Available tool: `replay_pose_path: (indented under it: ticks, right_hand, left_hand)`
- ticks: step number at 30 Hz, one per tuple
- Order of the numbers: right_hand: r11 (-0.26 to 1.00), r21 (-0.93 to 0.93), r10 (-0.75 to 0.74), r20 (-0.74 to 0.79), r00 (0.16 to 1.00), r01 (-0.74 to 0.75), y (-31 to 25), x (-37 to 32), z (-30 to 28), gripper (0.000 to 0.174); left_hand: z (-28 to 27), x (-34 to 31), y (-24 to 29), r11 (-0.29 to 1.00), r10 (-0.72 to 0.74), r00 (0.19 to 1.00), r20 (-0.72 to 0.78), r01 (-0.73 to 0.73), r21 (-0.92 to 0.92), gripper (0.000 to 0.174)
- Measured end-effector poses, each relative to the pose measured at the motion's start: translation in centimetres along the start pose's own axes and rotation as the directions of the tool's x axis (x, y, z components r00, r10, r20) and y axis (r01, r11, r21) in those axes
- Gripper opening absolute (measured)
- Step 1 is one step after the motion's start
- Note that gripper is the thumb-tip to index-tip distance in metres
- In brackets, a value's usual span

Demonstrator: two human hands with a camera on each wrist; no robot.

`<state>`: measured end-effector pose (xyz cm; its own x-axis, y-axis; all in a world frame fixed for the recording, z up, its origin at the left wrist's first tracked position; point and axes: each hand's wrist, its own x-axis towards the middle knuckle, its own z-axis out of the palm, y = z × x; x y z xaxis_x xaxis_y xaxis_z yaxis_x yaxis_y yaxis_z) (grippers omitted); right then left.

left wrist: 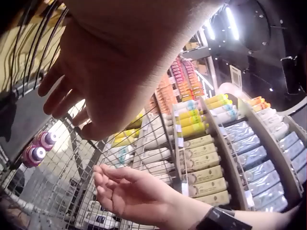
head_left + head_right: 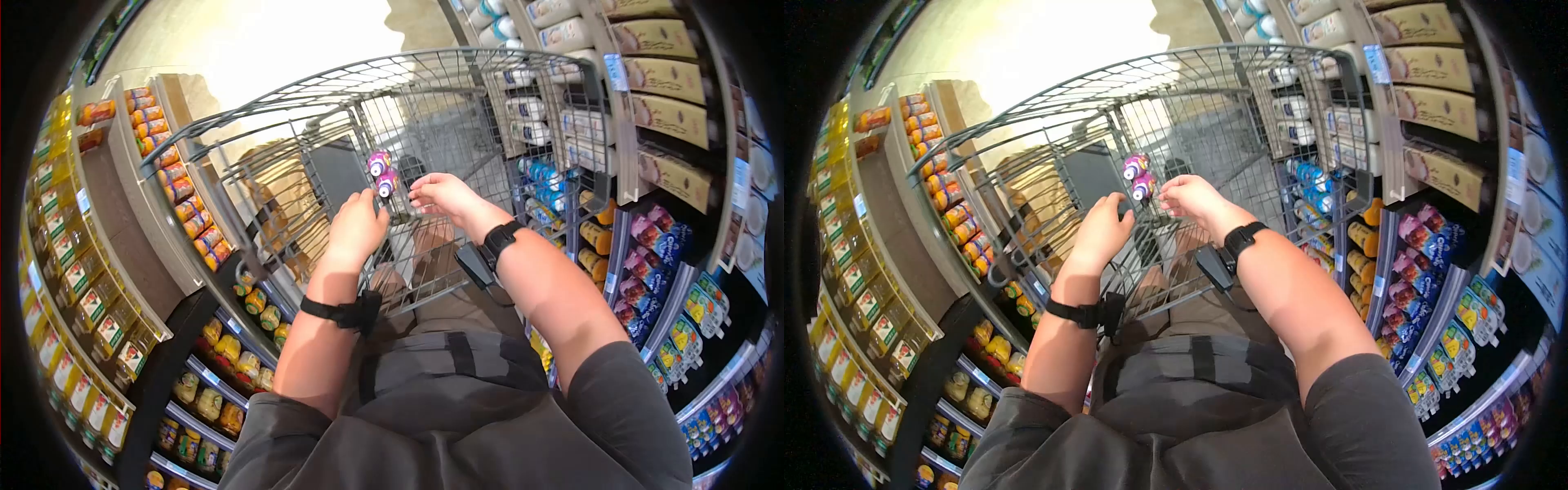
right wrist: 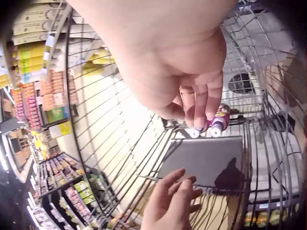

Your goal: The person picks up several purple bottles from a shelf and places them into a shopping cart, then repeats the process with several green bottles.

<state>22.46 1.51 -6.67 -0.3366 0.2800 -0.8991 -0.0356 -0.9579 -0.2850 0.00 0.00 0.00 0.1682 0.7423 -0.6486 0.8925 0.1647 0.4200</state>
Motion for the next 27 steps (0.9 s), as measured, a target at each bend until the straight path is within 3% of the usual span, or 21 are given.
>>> replay_pose_path:
  ticks: [2,3,5,11,14,15,17,18,21,23,27]
  right_hand:
    - [0.997,-0.043,0.062,-0.027,0.998,-0.063,1.2,-1.6,2.2,0.045]
    - [0.996,-0.033,0.079,-0.047,0.996,-0.08,1.2,4.2,-2.5,0.045]
    - [0.99,-0.13,0.047,-0.088,0.995,-0.058,1.4,5.6,-2.2,0.047]
    - [0.98,-0.198,0.003,-0.027,1.0,-0.008,2.9,10.9,-3.1,0.074]
    - [0.883,-0.469,-0.017,0.002,1.0,0.016,3.9,13.2,-3.3,0.083]
    - [0.886,-0.464,-0.012,0.004,1.0,0.012,3.3,13.0,-2.9,0.083]
    - [0.748,-0.664,0.051,0.029,0.998,-0.019,1.0,11.8,-2.2,0.082]
    - [0.706,-0.703,-0.043,0.069,0.997,0.079,2.8,13.6,-2.5,0.084]
    - [0.805,-0.591,-0.033,0.044,0.999,0.052,3.0,13.5,-1.8,0.086]
    - [0.813,-0.582,-0.011,0.037,0.999,0.03,2.5,13.2,-1.7,0.086]
    - [0.842,-0.537,-0.045,0.0,0.999,0.038,3.1,13.4,-1.8,0.084]
  left_hand:
    - [0.1,-2.0,-0.1,0.993,-0.074,0.997,0.012,0.075,-0.091,0.048]
    - [4.7,4.8,-0.2,0.992,-0.065,0.997,0.036,0.068,-0.102,0.048]
    - [5.5,6.2,-0.5,0.992,-0.126,0.988,0.093,0.126,0.002,0.046]
    - [8.5,9.2,-1.0,0.967,-0.233,0.968,0.089,0.24,-0.082,0.049]
    - [10.1,10.0,-1.9,0.951,-0.259,0.959,0.118,0.274,-0.141,0.05]
    - [10.3,10.3,-1.9,0.951,-0.262,0.957,0.124,0.278,-0.136,0.05]
    - [10.6,10.9,-1.7,0.932,-0.325,0.938,0.116,0.339,-0.125,0.049]
    - [10.8,11.2,-1.7,0.933,-0.324,0.939,0.119,0.337,-0.123,0.049]
    - [11.2,11.7,-1.7,0.934,-0.326,0.939,0.106,0.337,-0.115,0.047]
    - [11.4,11.9,-1.6,0.944,-0.324,0.943,0.081,0.328,-0.045,0.047]
    - [11.9,11.6,-1.4,0.943,-0.322,0.946,0.049,0.324,-0.072,0.047]
